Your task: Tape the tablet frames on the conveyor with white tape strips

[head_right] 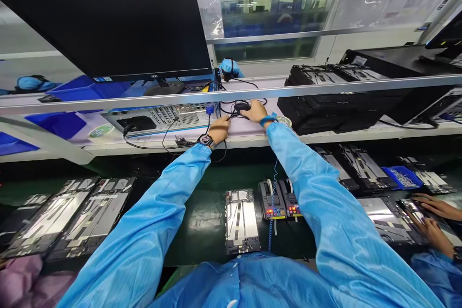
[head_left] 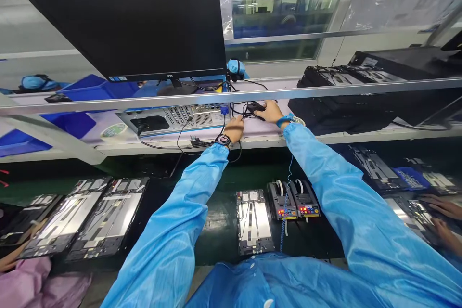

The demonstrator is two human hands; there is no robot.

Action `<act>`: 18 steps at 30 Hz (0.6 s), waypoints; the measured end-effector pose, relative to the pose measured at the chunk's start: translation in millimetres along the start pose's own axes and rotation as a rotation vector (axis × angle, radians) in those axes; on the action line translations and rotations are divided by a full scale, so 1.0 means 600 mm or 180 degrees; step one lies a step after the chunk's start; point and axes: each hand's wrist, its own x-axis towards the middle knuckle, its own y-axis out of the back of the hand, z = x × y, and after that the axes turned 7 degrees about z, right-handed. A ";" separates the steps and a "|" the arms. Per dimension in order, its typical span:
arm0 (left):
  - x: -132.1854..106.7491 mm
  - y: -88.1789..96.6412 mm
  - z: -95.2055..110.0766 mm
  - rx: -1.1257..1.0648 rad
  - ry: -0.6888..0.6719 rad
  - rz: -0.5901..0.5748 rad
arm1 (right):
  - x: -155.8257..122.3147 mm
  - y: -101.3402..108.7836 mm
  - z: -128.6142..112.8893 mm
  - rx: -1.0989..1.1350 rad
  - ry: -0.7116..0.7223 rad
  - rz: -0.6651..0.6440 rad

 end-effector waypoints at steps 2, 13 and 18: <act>0.020 -0.002 -0.007 0.0050 -0.0137 -0.0149 | -0.011 0.022 0.005 0.0135 -0.0097 0.0008; 0.061 0.003 -0.020 -0.0623 0.0152 -0.0023 | -0.061 -0.025 -0.055 -0.0421 0.0064 -0.0319; -0.029 0.052 0.023 -0.0669 0.0197 0.0443 | -0.019 -0.054 -0.063 -0.0453 0.0370 -0.0388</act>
